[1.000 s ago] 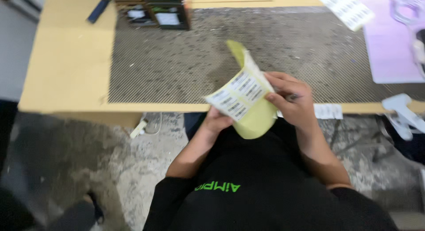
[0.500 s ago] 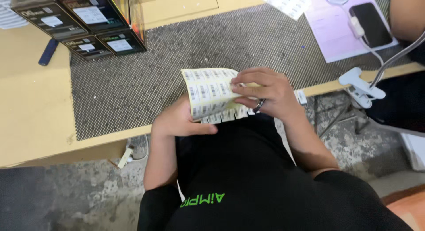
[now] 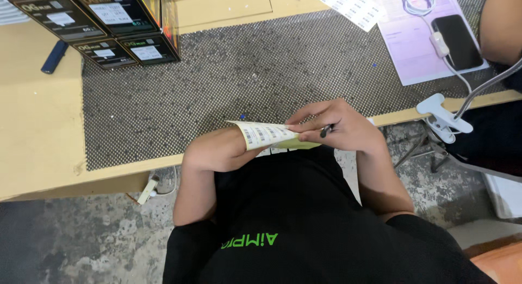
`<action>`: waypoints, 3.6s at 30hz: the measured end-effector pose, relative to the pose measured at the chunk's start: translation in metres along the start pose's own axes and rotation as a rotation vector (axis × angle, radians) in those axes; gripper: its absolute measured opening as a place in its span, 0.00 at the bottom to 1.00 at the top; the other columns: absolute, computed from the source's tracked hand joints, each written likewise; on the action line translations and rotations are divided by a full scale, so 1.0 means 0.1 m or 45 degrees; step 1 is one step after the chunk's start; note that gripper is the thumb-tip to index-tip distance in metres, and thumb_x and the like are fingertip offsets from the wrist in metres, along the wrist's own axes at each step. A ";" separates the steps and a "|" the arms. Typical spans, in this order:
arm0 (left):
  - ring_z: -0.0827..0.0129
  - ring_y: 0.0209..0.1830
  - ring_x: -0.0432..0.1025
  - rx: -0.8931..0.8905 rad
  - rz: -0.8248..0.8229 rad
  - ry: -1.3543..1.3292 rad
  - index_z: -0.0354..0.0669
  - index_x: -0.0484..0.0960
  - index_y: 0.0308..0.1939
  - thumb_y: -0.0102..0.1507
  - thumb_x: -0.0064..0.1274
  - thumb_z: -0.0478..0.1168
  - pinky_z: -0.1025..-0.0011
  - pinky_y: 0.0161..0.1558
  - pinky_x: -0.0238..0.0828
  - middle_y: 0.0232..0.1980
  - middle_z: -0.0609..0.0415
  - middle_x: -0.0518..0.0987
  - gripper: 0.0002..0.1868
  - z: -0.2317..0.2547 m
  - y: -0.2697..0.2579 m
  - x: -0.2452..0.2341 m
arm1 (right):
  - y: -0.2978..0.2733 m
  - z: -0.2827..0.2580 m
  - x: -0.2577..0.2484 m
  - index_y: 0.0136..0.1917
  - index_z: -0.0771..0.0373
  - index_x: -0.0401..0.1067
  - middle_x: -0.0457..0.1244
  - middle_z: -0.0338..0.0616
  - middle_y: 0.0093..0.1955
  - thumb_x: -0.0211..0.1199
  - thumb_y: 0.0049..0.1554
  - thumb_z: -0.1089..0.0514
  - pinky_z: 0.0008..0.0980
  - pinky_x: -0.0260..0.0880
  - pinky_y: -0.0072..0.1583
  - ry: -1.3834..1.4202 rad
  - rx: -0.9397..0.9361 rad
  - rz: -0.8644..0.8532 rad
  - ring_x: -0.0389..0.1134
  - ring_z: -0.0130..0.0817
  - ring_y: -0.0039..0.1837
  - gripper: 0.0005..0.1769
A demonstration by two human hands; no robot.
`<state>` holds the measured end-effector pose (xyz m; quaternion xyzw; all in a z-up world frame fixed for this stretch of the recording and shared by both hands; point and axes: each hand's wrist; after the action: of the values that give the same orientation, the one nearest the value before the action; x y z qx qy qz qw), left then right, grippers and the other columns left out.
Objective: The person peels individual barcode labels from a yellow sheet and places them in a row on the table. They use a pen to assist in separating the labels from the backing paper.
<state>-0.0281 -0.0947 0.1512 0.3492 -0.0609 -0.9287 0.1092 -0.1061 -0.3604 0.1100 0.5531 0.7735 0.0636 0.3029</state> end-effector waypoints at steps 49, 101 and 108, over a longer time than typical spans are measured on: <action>0.40 0.66 0.70 0.246 0.161 -0.128 0.24 0.68 0.70 0.73 0.41 0.34 0.45 0.62 0.69 0.66 0.26 0.73 0.22 -0.60 -0.11 0.15 | 0.11 0.11 0.02 0.40 0.68 0.80 0.71 0.57 0.46 0.74 0.51 0.71 0.35 0.72 0.49 -0.058 -0.148 0.380 0.76 0.49 0.51 0.04; 0.56 0.82 0.55 -0.574 1.632 -0.475 0.40 0.54 0.78 0.74 0.39 0.54 0.61 0.80 0.52 0.81 0.44 0.60 0.33 -1.39 -1.13 0.49 | 0.15 0.56 1.39 0.57 0.57 0.74 0.68 0.40 0.49 0.71 0.58 0.52 0.32 0.72 0.42 -1.132 -0.239 -0.092 0.70 0.38 0.60 0.17; 0.55 0.82 0.56 -0.628 1.608 -0.507 0.41 0.53 0.79 0.74 0.39 0.54 0.60 0.79 0.53 0.81 0.45 0.60 0.34 -1.32 -1.12 0.47 | 0.10 0.62 1.41 0.56 0.54 0.75 0.63 0.37 0.45 0.68 0.60 0.53 0.31 0.68 0.36 -1.147 -0.262 -0.115 0.68 0.40 0.61 0.11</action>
<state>0.0068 -0.0029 0.0008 0.0357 -0.0584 -0.7207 0.6899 -0.0933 -0.2449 0.0086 0.4585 0.5777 -0.1198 0.6646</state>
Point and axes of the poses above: each hand's wrist, its own y-axis towards the middle knuckle, its own x-axis out of the palm, z = x × y
